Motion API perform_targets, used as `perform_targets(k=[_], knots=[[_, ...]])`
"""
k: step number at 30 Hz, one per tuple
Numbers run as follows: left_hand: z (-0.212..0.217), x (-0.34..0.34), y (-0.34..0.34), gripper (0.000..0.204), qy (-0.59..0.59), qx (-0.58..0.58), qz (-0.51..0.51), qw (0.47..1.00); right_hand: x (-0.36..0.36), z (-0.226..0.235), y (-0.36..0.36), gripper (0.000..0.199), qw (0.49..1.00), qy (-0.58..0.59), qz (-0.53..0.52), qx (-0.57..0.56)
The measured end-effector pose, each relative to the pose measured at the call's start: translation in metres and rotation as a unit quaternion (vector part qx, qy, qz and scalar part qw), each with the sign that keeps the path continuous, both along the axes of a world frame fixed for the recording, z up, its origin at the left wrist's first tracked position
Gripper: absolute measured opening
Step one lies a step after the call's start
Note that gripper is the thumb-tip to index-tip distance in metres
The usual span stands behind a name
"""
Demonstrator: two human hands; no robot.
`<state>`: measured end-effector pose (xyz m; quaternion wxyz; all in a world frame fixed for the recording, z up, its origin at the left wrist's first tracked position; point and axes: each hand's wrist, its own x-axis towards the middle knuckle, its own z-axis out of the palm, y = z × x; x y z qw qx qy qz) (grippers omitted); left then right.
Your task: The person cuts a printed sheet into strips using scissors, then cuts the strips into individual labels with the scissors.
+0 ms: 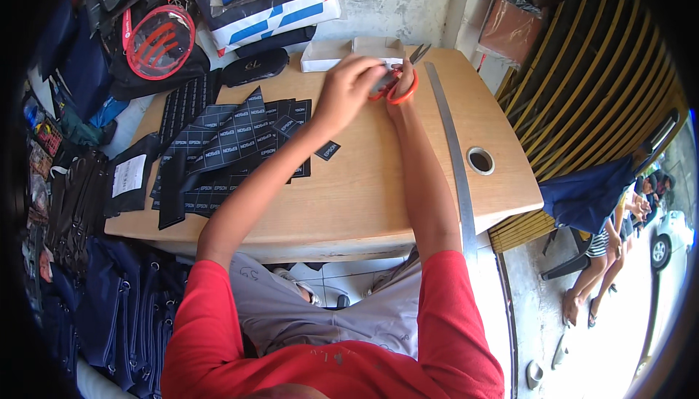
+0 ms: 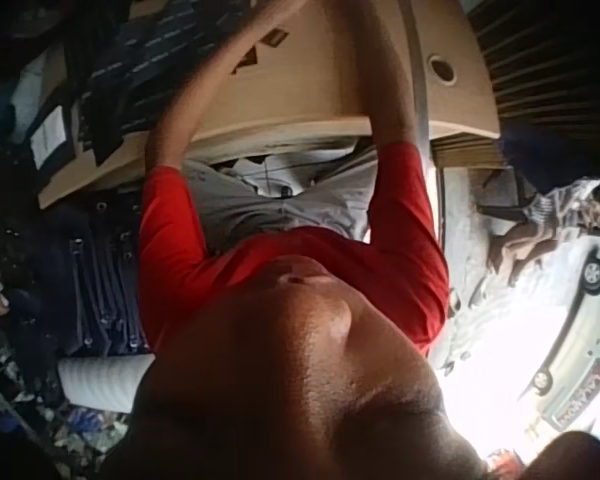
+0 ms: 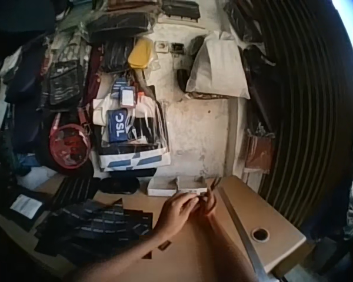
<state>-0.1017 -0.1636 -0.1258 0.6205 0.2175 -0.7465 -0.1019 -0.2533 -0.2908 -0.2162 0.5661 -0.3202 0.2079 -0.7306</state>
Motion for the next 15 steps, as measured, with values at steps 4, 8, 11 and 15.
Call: perform_targets(k=[4, 8, 11, 15], knots=[[-0.048, 0.080, -0.022, 0.028, 0.023, 0.115, 0.124, 0.985, 0.040, 0.025, 0.031, 0.050, 0.989, 0.043, 0.114, 0.084], [-0.056, 0.086, -0.028, 0.028, 0.043, 0.129, 0.152, 0.979, 0.051, 0.034, 0.050, 0.042, 0.981, 0.091, 0.152, 0.077], [-0.052, 0.089, -0.031, 0.028, 0.024, 0.181, 0.159, 0.970, 0.058, 0.037, 0.056, 0.038, 0.973, 0.121, 0.182, 0.070], [-0.040, 0.097, -0.029, 0.024, 0.150, 0.243, -0.057, 0.957, 0.067, 0.034, 0.055, 0.035, 0.970, 0.120, 0.204, 0.048]])
